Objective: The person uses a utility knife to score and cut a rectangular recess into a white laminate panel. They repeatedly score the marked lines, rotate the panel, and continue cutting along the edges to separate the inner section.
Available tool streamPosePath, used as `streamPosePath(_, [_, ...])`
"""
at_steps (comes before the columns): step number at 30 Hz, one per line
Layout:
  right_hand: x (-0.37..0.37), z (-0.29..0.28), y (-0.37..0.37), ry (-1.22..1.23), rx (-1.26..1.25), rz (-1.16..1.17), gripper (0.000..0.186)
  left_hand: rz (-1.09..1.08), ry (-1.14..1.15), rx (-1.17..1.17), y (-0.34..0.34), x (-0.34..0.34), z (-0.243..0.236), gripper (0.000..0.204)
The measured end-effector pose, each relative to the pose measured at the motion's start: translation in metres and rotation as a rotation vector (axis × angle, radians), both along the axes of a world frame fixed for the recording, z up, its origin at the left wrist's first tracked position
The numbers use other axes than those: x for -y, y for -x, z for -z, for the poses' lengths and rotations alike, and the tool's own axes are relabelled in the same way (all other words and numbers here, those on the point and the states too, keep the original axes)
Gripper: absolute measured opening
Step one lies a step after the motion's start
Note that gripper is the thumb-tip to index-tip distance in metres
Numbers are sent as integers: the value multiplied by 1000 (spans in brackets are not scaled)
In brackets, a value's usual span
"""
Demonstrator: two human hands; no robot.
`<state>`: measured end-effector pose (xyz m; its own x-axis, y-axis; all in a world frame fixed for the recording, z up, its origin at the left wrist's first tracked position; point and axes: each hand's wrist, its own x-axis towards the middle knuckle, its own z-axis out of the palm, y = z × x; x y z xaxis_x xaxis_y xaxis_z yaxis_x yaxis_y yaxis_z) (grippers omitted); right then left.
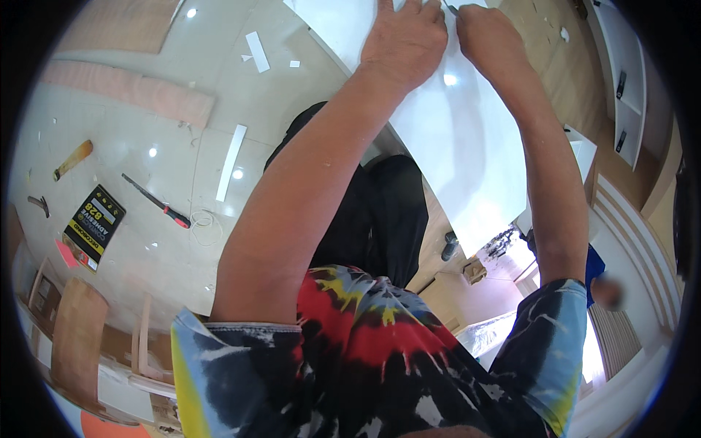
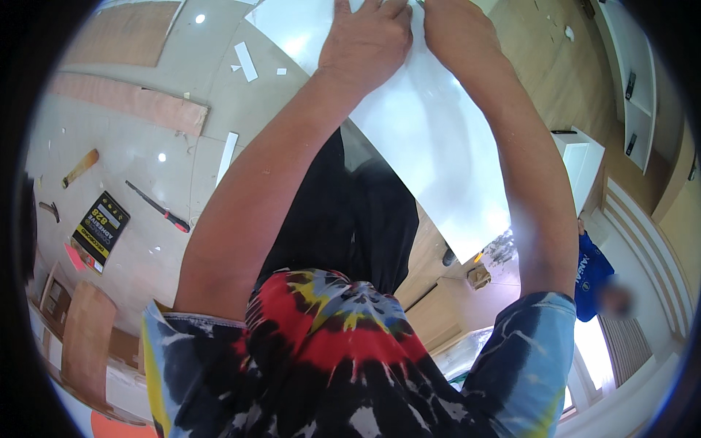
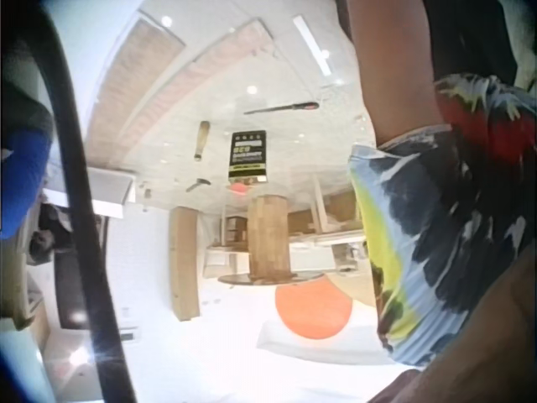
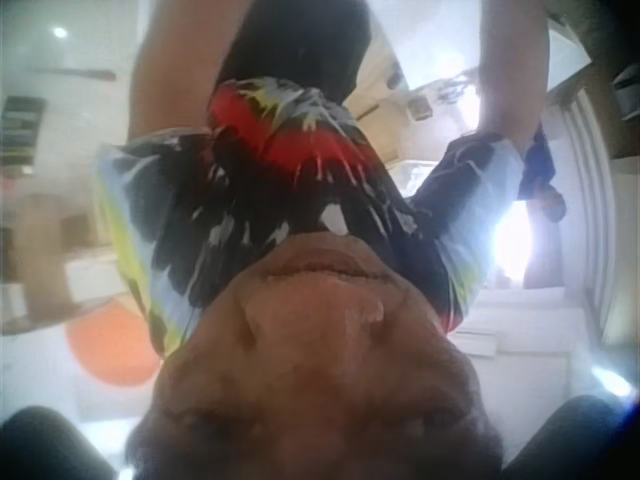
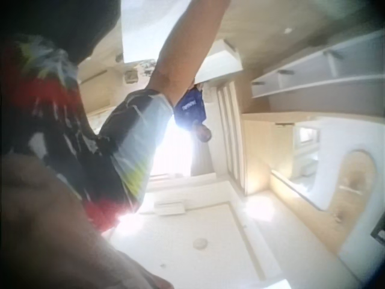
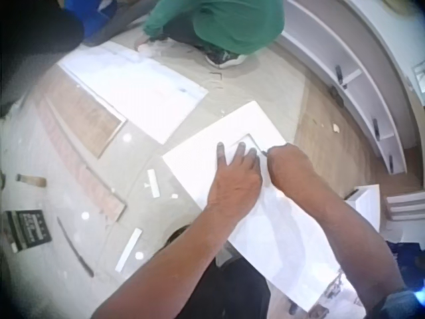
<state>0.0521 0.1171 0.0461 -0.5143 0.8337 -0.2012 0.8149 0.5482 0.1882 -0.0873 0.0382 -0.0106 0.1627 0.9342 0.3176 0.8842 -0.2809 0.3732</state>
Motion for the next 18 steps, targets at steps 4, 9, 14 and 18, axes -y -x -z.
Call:
streamPosePath(4, [6, -13, -2, 77, -137, -6, 16, -3, -19, 14, 4, 2, 2, 34])
streamPosePath(9, [12, -12, -4, 63, -258, 25, 21, -27, -39, 56, 0, 1, 3, 34])
streamPosePath(14, [14, -13, -8, 93, -123, 73, 22, -26, -34, 23, 0, 1, 2, 33])
streamPosePath(18, [13, -11, -11, 85, -171, 48, 23, -15, 8, -15, 2, 1, -1, 33])
